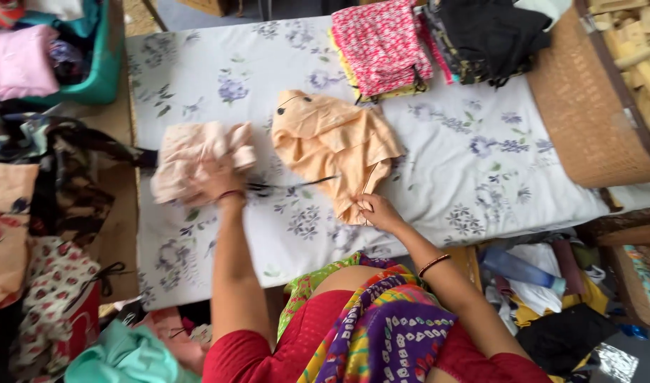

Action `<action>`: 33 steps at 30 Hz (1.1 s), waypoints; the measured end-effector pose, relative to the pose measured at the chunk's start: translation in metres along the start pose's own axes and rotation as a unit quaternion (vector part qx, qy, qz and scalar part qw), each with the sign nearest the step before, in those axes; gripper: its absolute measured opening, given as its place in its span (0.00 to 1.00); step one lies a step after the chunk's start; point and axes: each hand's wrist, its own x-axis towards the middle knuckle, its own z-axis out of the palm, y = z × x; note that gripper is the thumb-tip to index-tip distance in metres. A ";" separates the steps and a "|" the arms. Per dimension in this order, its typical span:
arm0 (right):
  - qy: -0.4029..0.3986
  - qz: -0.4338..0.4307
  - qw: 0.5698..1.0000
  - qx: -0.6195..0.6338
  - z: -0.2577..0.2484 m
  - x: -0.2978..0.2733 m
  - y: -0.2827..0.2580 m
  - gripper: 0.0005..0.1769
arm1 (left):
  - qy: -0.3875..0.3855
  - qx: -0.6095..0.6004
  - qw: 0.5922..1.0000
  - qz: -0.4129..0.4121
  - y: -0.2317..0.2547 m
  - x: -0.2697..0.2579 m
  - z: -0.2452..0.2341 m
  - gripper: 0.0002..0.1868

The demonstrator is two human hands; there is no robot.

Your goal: Fold various pieces of clothing on a table.

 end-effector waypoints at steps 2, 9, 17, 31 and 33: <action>0.029 0.092 0.993 0.072 -0.031 0.002 0.015 0.24 | 0.032 0.040 0.997 -0.051 -0.057 0.019 0.025 0.27; 0.366 0.087 0.901 0.216 -0.221 -0.012 -0.022 0.12 | 0.135 -0.127 0.968 -0.170 -0.086 0.000 -0.049 0.30; -0.028 -0.199 0.956 0.214 -0.210 0.033 -0.168 0.10 | -0.027 -0.423 0.772 0.473 0.235 -0.067 -0.181 0.33; -0.035 0.065 0.951 0.301 -0.196 0.014 -0.059 0.25 | 0.200 -0.542 0.702 0.417 0.364 -0.094 -0.306 0.13; 0.016 0.133 0.954 0.270 -0.214 0.004 -0.044 0.18 | 0.285 -0.445 0.781 0.332 0.365 -0.076 -0.297 0.14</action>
